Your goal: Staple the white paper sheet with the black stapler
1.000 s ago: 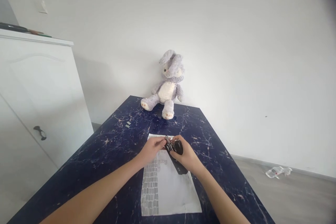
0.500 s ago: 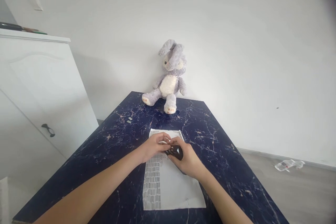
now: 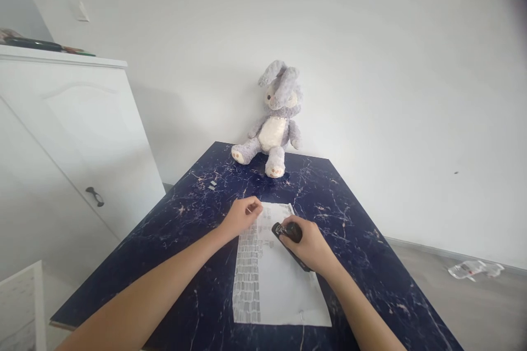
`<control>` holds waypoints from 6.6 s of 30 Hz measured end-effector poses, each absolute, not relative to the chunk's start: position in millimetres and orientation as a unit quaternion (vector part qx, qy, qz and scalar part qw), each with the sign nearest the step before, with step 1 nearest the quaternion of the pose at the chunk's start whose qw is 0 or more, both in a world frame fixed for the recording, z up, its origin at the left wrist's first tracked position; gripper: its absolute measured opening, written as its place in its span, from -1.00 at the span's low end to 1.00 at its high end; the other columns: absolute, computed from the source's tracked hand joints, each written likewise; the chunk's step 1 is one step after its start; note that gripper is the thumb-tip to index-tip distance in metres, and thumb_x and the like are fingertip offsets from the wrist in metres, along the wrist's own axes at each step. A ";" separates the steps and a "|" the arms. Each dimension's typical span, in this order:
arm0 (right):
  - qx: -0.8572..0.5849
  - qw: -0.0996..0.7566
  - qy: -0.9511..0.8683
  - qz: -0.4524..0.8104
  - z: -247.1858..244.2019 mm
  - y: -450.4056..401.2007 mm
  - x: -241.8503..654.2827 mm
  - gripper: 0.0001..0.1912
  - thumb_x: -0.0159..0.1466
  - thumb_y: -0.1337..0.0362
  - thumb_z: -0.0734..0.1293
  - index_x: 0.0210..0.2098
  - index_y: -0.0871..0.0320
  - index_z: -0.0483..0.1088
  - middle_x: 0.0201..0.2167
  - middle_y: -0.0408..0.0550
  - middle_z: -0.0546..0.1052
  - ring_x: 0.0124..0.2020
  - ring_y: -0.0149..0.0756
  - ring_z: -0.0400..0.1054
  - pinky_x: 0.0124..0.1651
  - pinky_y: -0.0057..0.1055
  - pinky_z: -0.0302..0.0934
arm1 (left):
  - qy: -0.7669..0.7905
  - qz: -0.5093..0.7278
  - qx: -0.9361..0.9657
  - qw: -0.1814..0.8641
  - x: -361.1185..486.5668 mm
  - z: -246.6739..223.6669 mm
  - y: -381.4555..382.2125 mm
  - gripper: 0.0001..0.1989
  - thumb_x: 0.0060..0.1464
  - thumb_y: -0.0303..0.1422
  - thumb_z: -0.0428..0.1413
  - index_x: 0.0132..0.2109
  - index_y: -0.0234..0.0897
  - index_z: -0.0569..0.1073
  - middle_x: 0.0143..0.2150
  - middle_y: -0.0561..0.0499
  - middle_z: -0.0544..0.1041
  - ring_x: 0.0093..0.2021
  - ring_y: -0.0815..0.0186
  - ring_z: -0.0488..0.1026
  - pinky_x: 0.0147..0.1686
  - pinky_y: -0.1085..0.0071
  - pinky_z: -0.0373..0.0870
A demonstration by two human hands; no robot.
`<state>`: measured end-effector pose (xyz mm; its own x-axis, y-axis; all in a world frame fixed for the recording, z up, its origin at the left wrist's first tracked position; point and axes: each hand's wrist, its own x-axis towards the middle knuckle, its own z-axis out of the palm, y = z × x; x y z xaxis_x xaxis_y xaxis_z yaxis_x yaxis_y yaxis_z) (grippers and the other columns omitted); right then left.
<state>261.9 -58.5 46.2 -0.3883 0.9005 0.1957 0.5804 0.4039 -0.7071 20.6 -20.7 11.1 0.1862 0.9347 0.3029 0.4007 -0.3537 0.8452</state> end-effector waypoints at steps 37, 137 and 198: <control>-0.460 0.201 -0.853 0.144 40.5 -56.0 253.9 -0.75 0.20 0.15 0.44 -0.47 0.12 0.35 -0.43 -0.05 0.51 -0.42 -0.27 0.34 -0.38 -0.40 0.07 | 0.473 0.419 0.711 0.307 32.5 1.3 -22.7 -0.60 0.34 -0.09 -0.03 -0.13 -0.26 0.59 -0.39 0.03 0.51 -0.45 0.34 0.39 -0.36 0.42 0.33; -0.245 0.126 -0.886 0.374 28.3 -16.7 309.3 -0.79 0.29 0.22 0.40 -0.11 0.14 0.41 -0.18 -0.07 0.46 -0.19 -0.22 0.35 -0.13 -0.34 0.20 | 0.375 0.290 0.823 0.314 25.9 20.3 -40.4 -0.79 0.02 -0.35 0.30 -0.15 -0.19 0.69 -0.19 -0.01 0.70 -0.19 0.23 0.64 -0.15 0.42 0.51; -0.291 0.260 -0.842 0.372 28.5 -34.6 273.6 -0.68 0.33 0.05 0.37 -0.06 0.15 0.45 -0.15 -0.03 0.51 -0.24 -0.23 0.35 -0.17 -0.35 0.22 | 0.395 0.400 0.764 0.317 15.2 15.9 -23.3 -0.85 0.23 -0.24 0.13 -0.20 -0.23 0.43 -0.24 0.01 0.62 -0.26 0.30 0.57 -0.16 0.40 0.45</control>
<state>273.6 -34.6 28.5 -0.6950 0.6844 0.2204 0.2972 0.5526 -0.7786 15.2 -23.3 15.9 0.3681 0.8576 0.3593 0.3504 -0.4859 0.8007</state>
